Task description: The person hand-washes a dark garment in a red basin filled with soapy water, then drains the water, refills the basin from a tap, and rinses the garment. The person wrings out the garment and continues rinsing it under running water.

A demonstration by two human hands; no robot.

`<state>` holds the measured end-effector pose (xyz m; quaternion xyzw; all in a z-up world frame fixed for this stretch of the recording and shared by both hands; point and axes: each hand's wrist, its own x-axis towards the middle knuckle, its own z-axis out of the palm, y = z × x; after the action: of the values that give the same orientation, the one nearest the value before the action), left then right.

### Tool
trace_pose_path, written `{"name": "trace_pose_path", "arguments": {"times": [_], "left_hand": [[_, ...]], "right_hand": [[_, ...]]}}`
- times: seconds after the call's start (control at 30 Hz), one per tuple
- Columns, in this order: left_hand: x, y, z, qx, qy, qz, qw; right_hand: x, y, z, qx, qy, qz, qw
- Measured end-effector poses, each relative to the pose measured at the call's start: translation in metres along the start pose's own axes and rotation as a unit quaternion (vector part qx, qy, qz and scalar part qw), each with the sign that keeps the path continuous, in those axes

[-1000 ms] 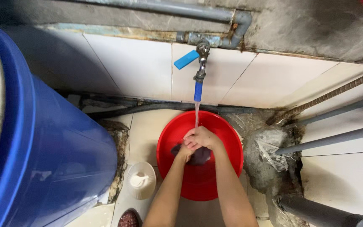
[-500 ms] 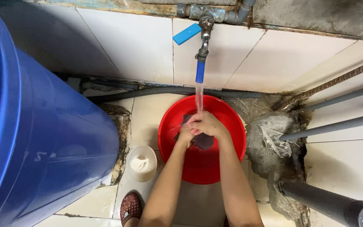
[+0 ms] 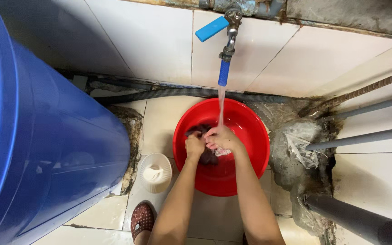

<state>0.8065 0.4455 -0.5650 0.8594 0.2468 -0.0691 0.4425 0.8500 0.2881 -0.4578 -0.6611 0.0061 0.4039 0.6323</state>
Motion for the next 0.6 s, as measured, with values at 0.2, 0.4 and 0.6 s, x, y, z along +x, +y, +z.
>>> {"name": "trace_pose_path", "arguments": {"times": [0.2, 0.4, 0.6], "left_hand": [[-0.010, -0.023, 0.017, -0.293, -0.126, -0.098, 0.943], [-0.041, -0.061, 0.052, 0.071, -0.104, 0.001, 0.992], [-0.051, -0.049, 0.053, 0.010, -0.041, 0.011, 0.999]], "right_hand": [[0.030, 0.059, -0.015, 0.021, 0.055, 0.029, 0.998], [0.052, 0.133, -0.020, 0.105, 0.068, -0.045, 0.991], [0.023, 0.180, 0.009, -0.418, 0.284, 0.033, 0.862]]}}
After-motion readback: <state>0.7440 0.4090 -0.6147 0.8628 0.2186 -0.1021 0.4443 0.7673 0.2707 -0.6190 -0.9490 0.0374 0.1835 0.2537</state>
